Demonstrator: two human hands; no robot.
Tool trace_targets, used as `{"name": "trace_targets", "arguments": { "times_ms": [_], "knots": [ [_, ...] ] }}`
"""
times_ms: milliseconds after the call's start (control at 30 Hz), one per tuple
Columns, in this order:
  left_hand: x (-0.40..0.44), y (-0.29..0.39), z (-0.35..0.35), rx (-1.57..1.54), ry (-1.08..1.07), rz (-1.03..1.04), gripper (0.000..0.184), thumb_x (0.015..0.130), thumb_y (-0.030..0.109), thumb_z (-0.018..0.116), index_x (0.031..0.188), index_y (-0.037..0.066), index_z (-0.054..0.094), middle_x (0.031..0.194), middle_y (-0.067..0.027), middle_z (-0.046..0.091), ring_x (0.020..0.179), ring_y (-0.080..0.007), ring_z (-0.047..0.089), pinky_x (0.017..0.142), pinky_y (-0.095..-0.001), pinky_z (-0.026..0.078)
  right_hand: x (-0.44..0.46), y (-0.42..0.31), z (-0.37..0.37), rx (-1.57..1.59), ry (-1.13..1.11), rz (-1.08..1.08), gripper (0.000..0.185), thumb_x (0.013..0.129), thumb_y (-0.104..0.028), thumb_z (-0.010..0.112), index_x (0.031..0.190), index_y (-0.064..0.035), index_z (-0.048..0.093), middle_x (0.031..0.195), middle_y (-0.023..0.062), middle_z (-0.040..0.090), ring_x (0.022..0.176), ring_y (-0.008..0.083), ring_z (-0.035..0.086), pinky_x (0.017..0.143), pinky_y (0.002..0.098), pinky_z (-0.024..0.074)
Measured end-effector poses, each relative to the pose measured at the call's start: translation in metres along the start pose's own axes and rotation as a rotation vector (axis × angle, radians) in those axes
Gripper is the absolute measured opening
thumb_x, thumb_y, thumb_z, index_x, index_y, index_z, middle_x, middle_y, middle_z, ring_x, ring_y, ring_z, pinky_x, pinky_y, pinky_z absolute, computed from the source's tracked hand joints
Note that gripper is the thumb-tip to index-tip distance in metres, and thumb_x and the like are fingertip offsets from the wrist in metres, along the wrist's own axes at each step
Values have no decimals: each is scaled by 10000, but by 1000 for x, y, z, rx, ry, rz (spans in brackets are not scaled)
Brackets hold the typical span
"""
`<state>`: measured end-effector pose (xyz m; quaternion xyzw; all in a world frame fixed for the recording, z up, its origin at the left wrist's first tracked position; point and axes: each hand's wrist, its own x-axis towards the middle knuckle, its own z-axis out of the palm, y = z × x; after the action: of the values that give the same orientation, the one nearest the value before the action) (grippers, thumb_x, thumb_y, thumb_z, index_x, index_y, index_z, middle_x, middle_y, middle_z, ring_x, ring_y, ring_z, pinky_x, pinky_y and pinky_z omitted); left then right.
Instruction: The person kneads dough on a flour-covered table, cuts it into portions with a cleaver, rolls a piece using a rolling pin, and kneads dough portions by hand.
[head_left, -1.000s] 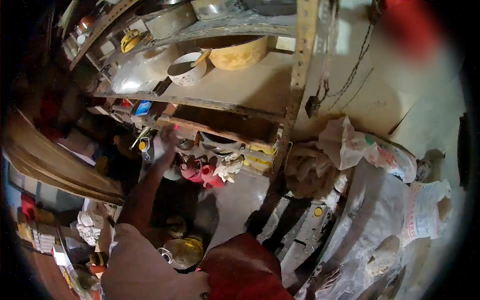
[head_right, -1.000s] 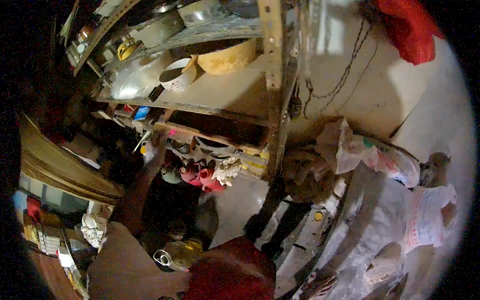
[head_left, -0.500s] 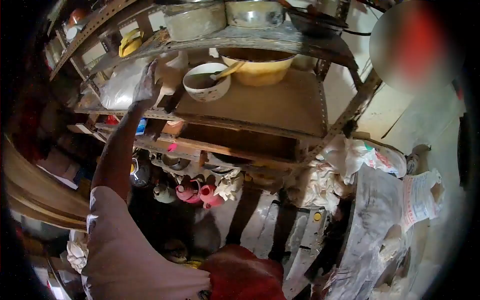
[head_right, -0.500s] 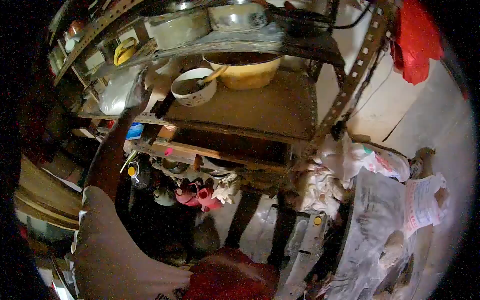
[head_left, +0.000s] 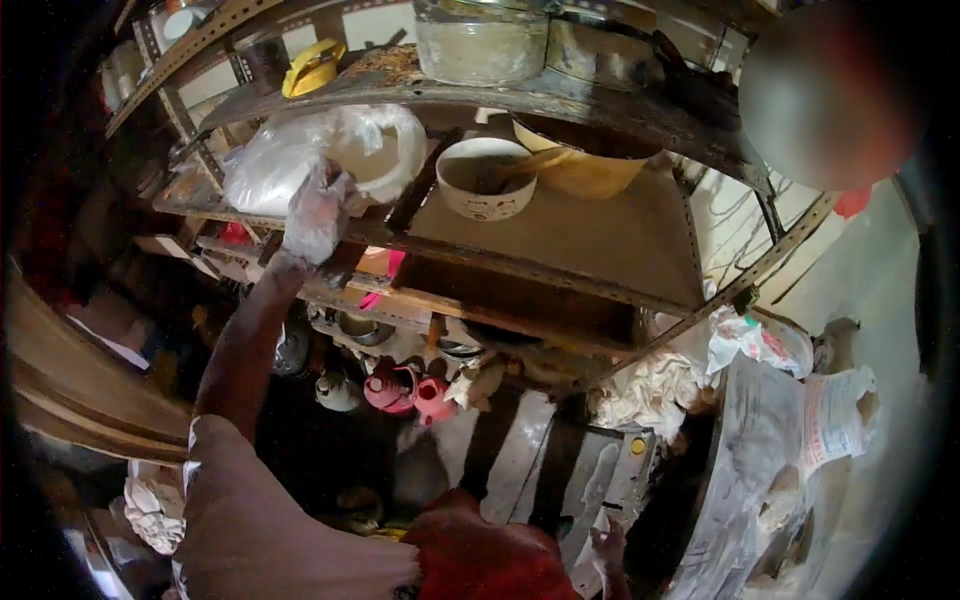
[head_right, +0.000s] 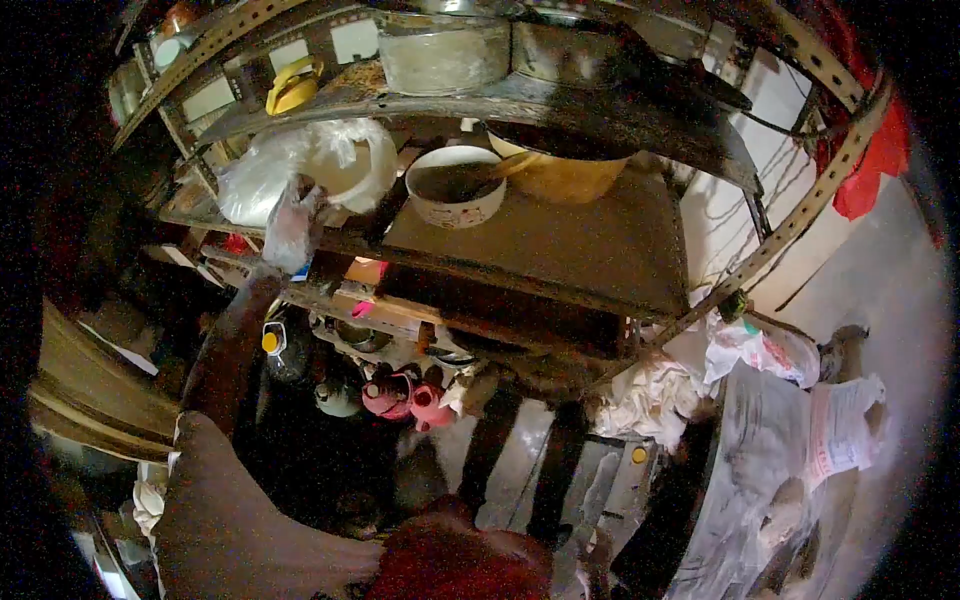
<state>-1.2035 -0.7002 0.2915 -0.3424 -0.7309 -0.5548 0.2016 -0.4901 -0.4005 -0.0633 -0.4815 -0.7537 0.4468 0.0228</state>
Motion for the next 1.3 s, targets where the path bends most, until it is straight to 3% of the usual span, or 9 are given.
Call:
{"name": "trace_targets", "arguments": {
  "times_ms": [267,300,433,500,533,567,800,1100,1300],
  "knots": [
    [-59,85,-27,587,-28,34,275,904,99,670,1144,10,569,1079,-200,617,952,-368,623,799,-442,533,27,-7,15,85,-75,-102,502,882,-240,742,1291,9,592,1190,236,653,1017,373,677,833,454,547],
    [-62,84,-38,968,-15,756,306,845,63,696,1129,31,589,1113,-208,605,940,-412,616,769,-493,534,30,-6,19,92,-77,-91,502,882,-240,742,1291,9,592,1190,236,653,1017,373,677,833,454,547],
    [-106,159,-27,868,-220,434,386,781,32,746,1128,59,579,1029,-173,582,890,-389,588,676,-504,500,42,-11,34,-63,19,-278,316,931,-186,665,1184,2,648,986,150,703,877,242,662,767,384,535],
    [-152,183,-17,964,-448,496,367,785,29,754,1103,74,577,1016,-152,575,868,-373,579,686,-490,495,18,-82,28,799,-93,-134,241,980,-113,607,1178,24,623,1011,98,690,846,183,634,743,321,528],
    [-169,185,-10,998,-610,524,347,793,31,754,1088,85,578,1021,-141,573,859,-368,577,709,-484,498,22,-114,23,608,-60,8,235,974,-43,608,1199,27,608,1088,110,685,905,204,658,780,336,550],
    [-181,180,9,917,-670,581,347,793,31,754,1088,85,578,1021,-141,573,859,-368,577,709,-484,498,5,-144,19,256,276,-598,222,960,-37,642,1179,4,635,1171,128,668,998,243,670,826,351,559],
    [-303,215,218,-47,-1258,661,159,827,166,703,972,103,681,1021,-108,584,1005,-307,572,822,-430,499,-47,-236,-85,-72,213,-978,232,836,-66,674,1062,-15,672,1199,183,622,1024,327,653,840,402,561],
    [-377,361,425,-376,-1518,1237,272,782,208,621,1014,82,688,1021,-101,602,980,-287,573,841,-394,492,-51,-67,-151,-530,114,-176,208,841,-114,615,1013,-7,661,1107,207,654,1012,359,667,868,469,534],
    [-416,461,505,-330,-1483,1457,269,825,219,613,1046,74,663,1058,-93,562,1024,-286,567,869,-392,502,-22,25,-221,-46,224,87,249,864,-88,576,1072,-9,688,1070,205,698,1039,354,666,888,445,530]
  ]
}}
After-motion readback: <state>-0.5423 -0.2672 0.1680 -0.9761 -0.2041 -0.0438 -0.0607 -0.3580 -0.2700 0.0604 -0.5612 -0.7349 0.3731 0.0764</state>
